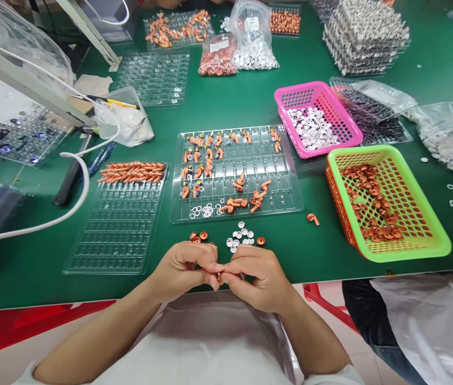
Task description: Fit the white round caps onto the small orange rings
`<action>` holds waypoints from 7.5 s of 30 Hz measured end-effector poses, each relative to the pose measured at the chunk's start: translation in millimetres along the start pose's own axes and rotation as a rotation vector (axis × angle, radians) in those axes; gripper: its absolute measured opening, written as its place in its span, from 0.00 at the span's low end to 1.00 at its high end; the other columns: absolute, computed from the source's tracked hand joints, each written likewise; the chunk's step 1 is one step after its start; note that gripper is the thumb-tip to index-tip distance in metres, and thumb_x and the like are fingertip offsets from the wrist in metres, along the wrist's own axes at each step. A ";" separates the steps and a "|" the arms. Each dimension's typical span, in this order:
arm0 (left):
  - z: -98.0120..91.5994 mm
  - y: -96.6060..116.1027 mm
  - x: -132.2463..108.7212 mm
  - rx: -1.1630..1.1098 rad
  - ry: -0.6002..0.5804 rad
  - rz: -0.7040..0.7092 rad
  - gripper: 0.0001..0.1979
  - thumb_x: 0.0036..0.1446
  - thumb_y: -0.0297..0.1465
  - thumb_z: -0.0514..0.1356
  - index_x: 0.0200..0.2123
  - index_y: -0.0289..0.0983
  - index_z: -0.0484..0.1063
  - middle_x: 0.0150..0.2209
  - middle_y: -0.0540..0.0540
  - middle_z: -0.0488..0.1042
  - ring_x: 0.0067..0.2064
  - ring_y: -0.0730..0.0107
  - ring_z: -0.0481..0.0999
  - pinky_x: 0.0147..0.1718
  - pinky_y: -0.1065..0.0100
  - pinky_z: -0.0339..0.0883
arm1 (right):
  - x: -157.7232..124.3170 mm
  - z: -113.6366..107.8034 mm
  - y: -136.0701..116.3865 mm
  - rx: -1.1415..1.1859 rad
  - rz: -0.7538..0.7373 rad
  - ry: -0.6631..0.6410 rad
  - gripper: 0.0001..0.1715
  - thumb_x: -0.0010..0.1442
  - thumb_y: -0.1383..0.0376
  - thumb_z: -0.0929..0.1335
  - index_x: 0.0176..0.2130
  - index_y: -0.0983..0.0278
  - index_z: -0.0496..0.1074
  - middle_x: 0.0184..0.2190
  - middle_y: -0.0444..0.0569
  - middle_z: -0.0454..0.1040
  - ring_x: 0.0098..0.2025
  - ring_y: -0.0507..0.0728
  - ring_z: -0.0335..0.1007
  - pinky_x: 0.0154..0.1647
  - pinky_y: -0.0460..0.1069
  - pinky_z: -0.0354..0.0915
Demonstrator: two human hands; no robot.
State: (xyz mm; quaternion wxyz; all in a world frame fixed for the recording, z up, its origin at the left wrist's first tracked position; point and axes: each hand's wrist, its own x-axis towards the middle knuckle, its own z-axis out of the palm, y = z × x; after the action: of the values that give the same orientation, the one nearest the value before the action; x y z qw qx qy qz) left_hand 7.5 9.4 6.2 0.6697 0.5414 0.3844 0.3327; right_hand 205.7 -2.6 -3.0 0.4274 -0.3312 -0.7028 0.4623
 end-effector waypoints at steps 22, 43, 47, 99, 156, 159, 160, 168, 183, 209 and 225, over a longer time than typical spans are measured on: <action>20.1 30.5 -1.9 0.513 0.199 0.293 0.02 0.54 0.27 0.67 0.33 0.37 0.81 0.21 0.51 0.77 0.23 0.74 0.71 0.26 0.72 0.66 | -5.9 -0.4 14.6 0.185 0.195 0.084 0.11 0.64 0.57 0.69 0.39 0.58 0.81 0.27 0.47 0.75 0.31 0.55 0.71 0.32 0.50 0.69; 17.3 20.7 -0.8 -0.074 0.235 -0.154 0.07 0.56 0.31 0.65 0.37 0.33 0.78 0.34 0.43 0.80 0.31 0.70 0.79 0.32 0.70 0.78 | 0.2 10.2 -8.2 -0.225 0.094 0.245 0.13 0.60 0.72 0.68 0.43 0.57 0.73 0.30 0.44 0.69 0.32 0.53 0.67 0.30 0.48 0.65; 14.5 19.5 0.2 -0.201 0.205 -0.172 0.09 0.54 0.32 0.67 0.38 0.34 0.80 0.33 0.44 0.81 0.30 0.72 0.78 0.31 0.71 0.78 | 1.6 10.4 -9.0 -0.293 0.107 0.258 0.12 0.59 0.73 0.68 0.41 0.58 0.73 0.33 0.45 0.66 0.33 0.53 0.66 0.32 0.48 0.65; 12.6 7.2 1.6 -0.190 0.287 -0.060 0.08 0.52 0.22 0.66 0.36 0.36 0.82 0.30 0.48 0.83 0.29 0.72 0.81 0.32 0.75 0.79 | 2.7 22.3 -2.5 -0.349 -0.062 0.312 0.19 0.60 0.76 0.67 0.47 0.56 0.70 0.35 0.46 0.74 0.36 0.56 0.73 0.37 0.53 0.72; 17.7 17.1 5.7 -0.132 0.252 -0.268 0.09 0.54 0.32 0.64 0.37 0.34 0.79 0.29 0.47 0.78 0.28 0.72 0.75 0.30 0.70 0.74 | 11.0 13.6 -9.0 -0.236 0.318 0.177 0.08 0.58 0.72 0.65 0.29 0.60 0.64 0.26 0.41 0.67 0.28 0.51 0.63 0.30 0.47 0.61; 16.1 20.5 5.9 -0.097 0.206 -0.236 0.12 0.55 0.33 0.64 0.42 0.35 0.79 0.31 0.46 0.78 0.30 0.70 0.75 0.30 0.69 0.75 | 12.6 10.2 -10.7 -0.213 0.357 0.186 0.08 0.58 0.71 0.65 0.28 0.61 0.64 0.25 0.41 0.68 0.27 0.51 0.62 0.28 0.46 0.62; 15.6 20.7 5.7 -0.079 0.194 -0.226 0.12 0.55 0.32 0.64 0.42 0.36 0.79 0.31 0.46 0.78 0.31 0.70 0.76 0.31 0.69 0.76 | 13.1 9.4 -11.2 -0.207 0.365 0.184 0.08 0.58 0.71 0.65 0.28 0.61 0.64 0.25 0.41 0.68 0.26 0.51 0.62 0.27 0.45 0.62; 13.1 10.6 1.5 -0.020 0.158 -0.179 0.10 0.57 0.27 0.63 0.43 0.38 0.80 0.38 0.46 0.81 0.35 0.70 0.79 0.34 0.71 0.77 | 14.4 2.8 -14.1 -0.127 0.434 0.115 0.08 0.58 0.70 0.66 0.28 0.61 0.67 0.24 0.40 0.68 0.26 0.50 0.63 0.26 0.44 0.61; 9.8 -1.8 -4.5 -0.048 0.172 -0.081 0.11 0.57 0.25 0.64 0.43 0.40 0.81 0.36 0.48 0.82 0.35 0.72 0.80 0.35 0.73 0.78 | 14.6 -3.5 -18.8 -0.092 0.373 0.094 0.10 0.60 0.71 0.66 0.28 0.61 0.70 0.27 0.43 0.70 0.31 0.51 0.65 0.32 0.47 0.63; -6.0 -8.3 -1.2 -0.202 0.007 0.084 0.09 0.53 0.26 0.69 0.38 0.43 0.84 0.25 0.46 0.80 0.26 0.69 0.78 0.28 0.68 0.73 | 13.3 -6.0 -17.1 -0.086 0.125 -0.068 0.08 0.63 0.71 0.68 0.34 0.62 0.77 0.28 0.45 0.78 0.31 0.52 0.70 0.37 0.49 0.65; 6.3 17.4 -3.7 0.151 0.115 0.095 0.05 0.53 0.27 0.68 0.35 0.34 0.82 0.24 0.45 0.80 0.24 0.72 0.74 0.26 0.70 0.68 | 3.8 3.5 4.6 0.251 0.170 0.043 0.09 0.64 0.68 0.69 0.41 0.56 0.79 0.29 0.46 0.78 0.33 0.54 0.73 0.37 0.50 0.68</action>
State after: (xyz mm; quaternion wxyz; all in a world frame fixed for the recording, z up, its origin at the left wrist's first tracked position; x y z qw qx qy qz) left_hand 10.6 6.6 24.6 0.5871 0.5879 0.4201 0.3649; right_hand 201.3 1.0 -6.8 0.4398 -0.3432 -0.5994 0.5740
